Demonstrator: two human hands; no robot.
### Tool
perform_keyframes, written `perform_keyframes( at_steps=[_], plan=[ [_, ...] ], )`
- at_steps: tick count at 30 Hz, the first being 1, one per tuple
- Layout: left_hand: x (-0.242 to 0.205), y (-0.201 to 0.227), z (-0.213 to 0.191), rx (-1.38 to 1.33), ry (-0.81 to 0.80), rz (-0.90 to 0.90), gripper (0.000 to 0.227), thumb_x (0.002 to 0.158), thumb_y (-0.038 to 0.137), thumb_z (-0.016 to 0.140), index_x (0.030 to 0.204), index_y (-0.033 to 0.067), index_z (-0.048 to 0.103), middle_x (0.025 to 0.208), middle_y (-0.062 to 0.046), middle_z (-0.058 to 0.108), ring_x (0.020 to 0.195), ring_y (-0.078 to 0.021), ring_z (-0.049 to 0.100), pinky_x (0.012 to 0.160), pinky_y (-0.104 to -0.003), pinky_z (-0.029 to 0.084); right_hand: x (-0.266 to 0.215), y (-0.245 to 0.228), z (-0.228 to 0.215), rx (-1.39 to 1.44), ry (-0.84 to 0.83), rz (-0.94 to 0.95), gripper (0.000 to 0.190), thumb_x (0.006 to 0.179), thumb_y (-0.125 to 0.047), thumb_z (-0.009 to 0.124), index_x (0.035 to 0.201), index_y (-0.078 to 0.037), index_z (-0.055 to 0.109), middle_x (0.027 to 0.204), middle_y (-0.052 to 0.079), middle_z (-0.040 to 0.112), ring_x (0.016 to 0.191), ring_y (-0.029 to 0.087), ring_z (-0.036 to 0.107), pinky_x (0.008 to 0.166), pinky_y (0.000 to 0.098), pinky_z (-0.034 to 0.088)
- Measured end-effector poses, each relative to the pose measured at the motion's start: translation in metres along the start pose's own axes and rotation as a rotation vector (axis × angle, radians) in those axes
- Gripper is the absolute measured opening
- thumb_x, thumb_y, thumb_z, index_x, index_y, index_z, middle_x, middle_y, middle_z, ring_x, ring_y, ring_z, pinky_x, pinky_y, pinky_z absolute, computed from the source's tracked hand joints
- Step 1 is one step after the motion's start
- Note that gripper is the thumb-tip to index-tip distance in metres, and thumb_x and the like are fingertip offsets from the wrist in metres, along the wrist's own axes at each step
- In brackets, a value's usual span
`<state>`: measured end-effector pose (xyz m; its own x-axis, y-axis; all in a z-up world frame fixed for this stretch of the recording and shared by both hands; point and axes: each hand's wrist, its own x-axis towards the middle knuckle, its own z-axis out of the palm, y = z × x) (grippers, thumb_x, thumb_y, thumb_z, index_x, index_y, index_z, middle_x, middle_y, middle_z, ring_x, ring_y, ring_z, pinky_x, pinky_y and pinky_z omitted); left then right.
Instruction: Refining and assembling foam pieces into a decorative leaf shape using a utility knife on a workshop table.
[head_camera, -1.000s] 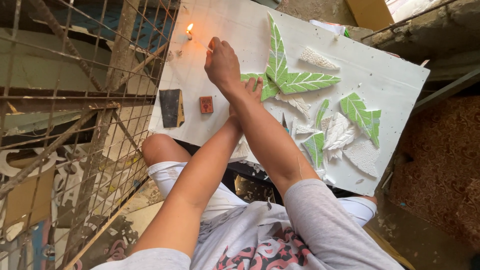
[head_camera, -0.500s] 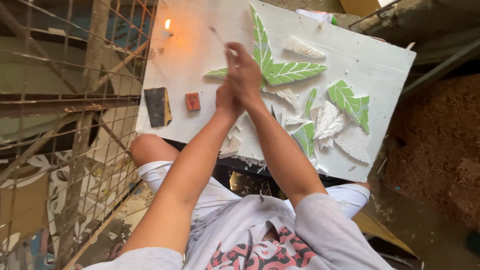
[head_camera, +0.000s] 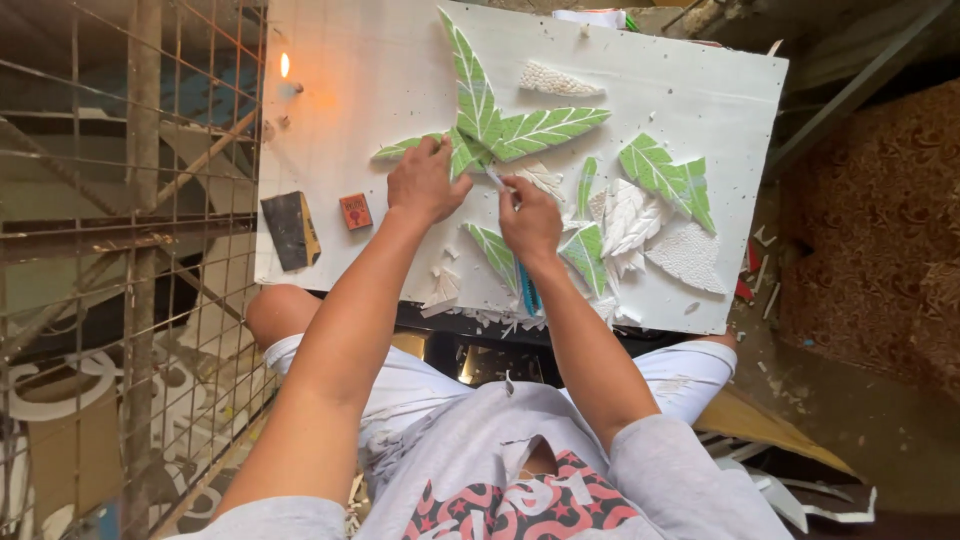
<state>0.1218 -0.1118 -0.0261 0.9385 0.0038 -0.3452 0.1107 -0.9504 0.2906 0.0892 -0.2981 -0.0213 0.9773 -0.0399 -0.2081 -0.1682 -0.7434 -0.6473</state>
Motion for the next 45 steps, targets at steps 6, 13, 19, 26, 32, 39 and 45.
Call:
perform_keyframes(
  at_steps=[6, 13, 19, 26, 32, 39, 45],
  plan=[
    [-0.001, -0.001, -0.015, -0.008, -0.058, 0.024, 0.070, 0.092, 0.056, 0.053, 0.147, 0.0129, 0.056, 0.136, -0.008, 0.058, 0.123, -0.0330, 0.060, 0.086, -0.058, 0.060, 0.013, -0.015, 0.025, -0.016, -0.014, -0.030, 0.025, 0.095, -0.036, 0.060, 0.114, -0.029, 0.074, 0.089, 0.006, 0.078, 0.091, 0.034, 0.075, 0.085, 0.0514, 0.059],
    [-0.001, 0.005, -0.019, 0.020, -0.095, 0.007, 0.067, 0.094, 0.051, 0.055, 0.148, 0.0120, 0.055, 0.136, -0.008, 0.057, 0.123, -0.0329, 0.059, 0.085, -0.060, 0.060, 0.024, -0.011, 0.040, -0.028, -0.018, -0.092, 0.025, 0.096, -0.034, 0.060, 0.115, -0.025, 0.074, 0.088, 0.010, 0.078, 0.090, 0.037, 0.075, 0.083, 0.0539, 0.059],
    [0.002, 0.010, -0.013, 0.061, -0.104, -0.010, 0.069, 0.092, 0.047, 0.063, 0.150, 0.0102, 0.052, 0.135, -0.009, 0.056, 0.121, -0.0334, 0.059, 0.085, -0.061, 0.061, 0.019, -0.001, 0.047, -0.029, -0.011, -0.149, 0.024, 0.096, -0.035, 0.061, 0.114, -0.025, 0.073, 0.085, 0.010, 0.077, 0.086, 0.034, 0.076, 0.079, 0.0503, 0.060],
    [0.005, 0.011, -0.010, 0.054, -0.108, -0.005, 0.071, 0.092, 0.045, 0.068, 0.149, 0.0060, 0.051, 0.133, -0.010, 0.054, 0.120, -0.0345, 0.058, 0.085, -0.063, 0.060, 0.004, -0.010, 0.035, 0.073, 0.026, -0.181, 0.023, 0.098, -0.025, 0.061, 0.114, -0.017, 0.074, 0.080, 0.014, 0.075, 0.080, 0.038, 0.075, 0.074, 0.0524, 0.059],
    [0.007, 0.013, -0.003, 0.065, -0.101, -0.014, 0.073, 0.091, 0.045, 0.071, 0.148, 0.0038, 0.052, 0.132, -0.010, 0.054, 0.118, -0.0359, 0.058, 0.084, -0.064, 0.060, -0.004, -0.010, 0.024, 0.081, 0.027, -0.209, 0.022, 0.100, -0.024, 0.061, 0.116, -0.017, 0.074, 0.081, 0.013, 0.075, 0.080, 0.035, 0.075, 0.075, 0.0481, 0.059],
    [0.007, 0.017, -0.006, 0.078, -0.088, -0.026, 0.073, 0.091, 0.041, 0.074, 0.148, 0.0026, 0.051, 0.132, -0.011, 0.053, 0.118, -0.0369, 0.058, 0.084, -0.064, 0.060, -0.007, -0.005, 0.020, 0.093, 0.020, -0.252, 0.023, 0.101, -0.022, 0.060, 0.117, -0.015, 0.073, 0.089, 0.016, 0.076, 0.083, 0.036, 0.075, 0.077, 0.0485, 0.059],
    [0.012, 0.012, 0.007, 0.087, -0.048, -0.021, 0.075, 0.086, 0.040, 0.080, 0.145, 0.0015, 0.054, 0.130, -0.010, 0.053, 0.116, -0.0368, 0.058, 0.082, -0.063, 0.061, -0.016, 0.004, 0.016, 0.120, 0.044, -0.265, 0.021, 0.100, -0.021, 0.062, 0.115, -0.014, 0.075, 0.094, 0.013, 0.077, 0.085, 0.032, 0.076, 0.077, 0.0429, 0.060]
  ],
)
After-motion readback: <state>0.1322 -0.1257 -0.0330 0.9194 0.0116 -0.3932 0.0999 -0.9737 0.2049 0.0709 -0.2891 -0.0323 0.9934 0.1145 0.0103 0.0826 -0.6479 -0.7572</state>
